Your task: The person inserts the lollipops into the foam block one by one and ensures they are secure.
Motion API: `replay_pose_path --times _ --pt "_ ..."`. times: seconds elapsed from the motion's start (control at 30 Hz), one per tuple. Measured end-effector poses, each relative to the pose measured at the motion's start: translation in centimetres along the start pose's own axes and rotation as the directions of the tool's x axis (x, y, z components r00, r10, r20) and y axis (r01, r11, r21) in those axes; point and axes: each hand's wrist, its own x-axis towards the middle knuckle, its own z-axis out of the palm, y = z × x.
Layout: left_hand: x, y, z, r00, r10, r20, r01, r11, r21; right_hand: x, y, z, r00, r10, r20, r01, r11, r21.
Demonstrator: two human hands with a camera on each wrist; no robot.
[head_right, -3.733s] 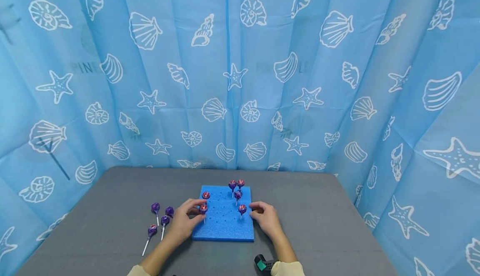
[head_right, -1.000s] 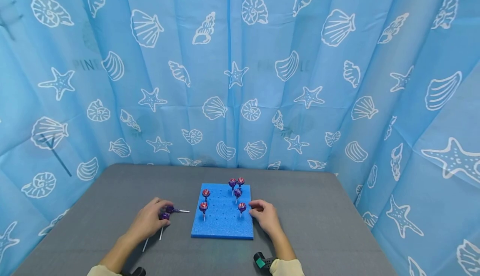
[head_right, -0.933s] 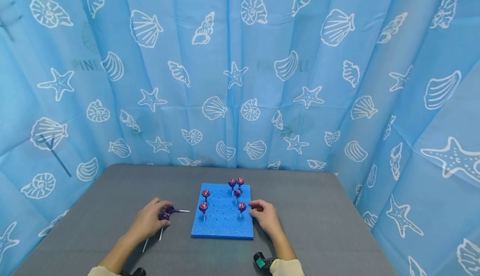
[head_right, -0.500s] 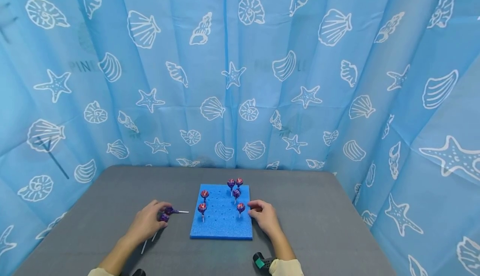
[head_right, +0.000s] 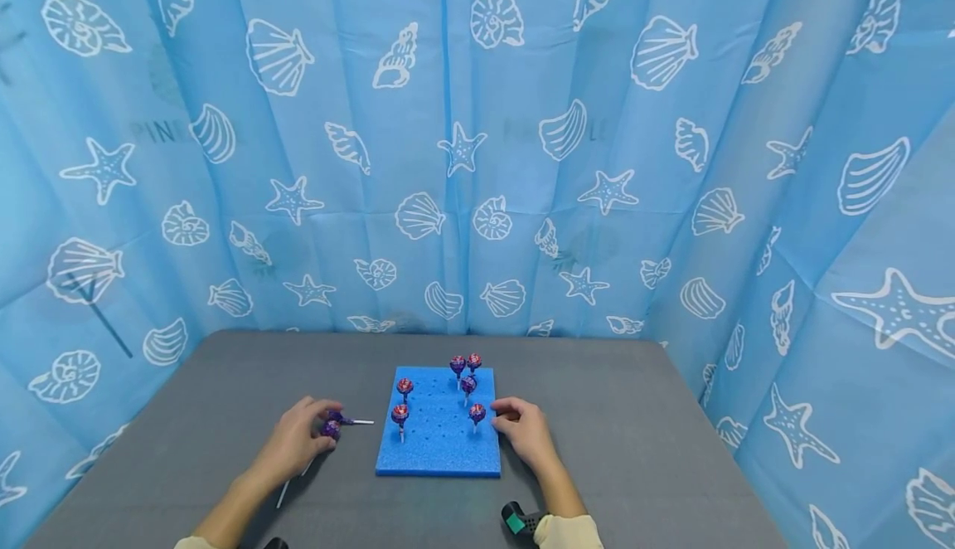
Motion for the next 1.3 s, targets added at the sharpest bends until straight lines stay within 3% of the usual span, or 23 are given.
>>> replay_pose_path --times 0.23,0.4,0.57,0.8,0.97,1.07,1.3 --pt "0.1 0.9 -0.4 1.000 -0.015 -0.015 0.014 0.999 -0.041 0.1 0.0 0.0 1.000 0.022 -0.005 -0.022 1.000 -0.009" --pt "0.1 1.6 -0.6 0.992 0.055 -0.110 -0.061 0.996 -0.059 0.2 0.0 0.1 1.000 0.018 -0.007 -0.018 1.000 -0.011" --pt "0.1 2.1 -0.6 0.966 0.135 -0.220 -0.151 0.987 -0.059 0.2 0.0 0.1 1.000 0.016 -0.012 -0.016 1.000 -0.009" --pt "0.5 3.2 -0.5 0.907 0.218 -0.360 -0.257 0.964 -0.062 0.1 0.1 0.1 1.000 0.009 -0.013 -0.009 1.000 -0.014" --pt "1.1 4.1 -0.4 0.871 0.267 -0.413 -0.333 0.938 -0.096 0.0 0.1 -0.1 1.000 0.004 -0.013 -0.004 1.000 -0.018" --pt "1.4 4.7 -0.3 0.861 0.276 -0.427 -0.351 0.930 -0.107 0.0 0.1 -0.1 1.000 0.008 -0.014 -0.008 1.000 -0.010" --pt "1.6 6.2 -0.4 0.862 0.250 -0.440 -0.351 0.922 -0.163 0.1 0.1 0.0 1.000 0.008 -0.012 -0.008 1.000 -0.005"
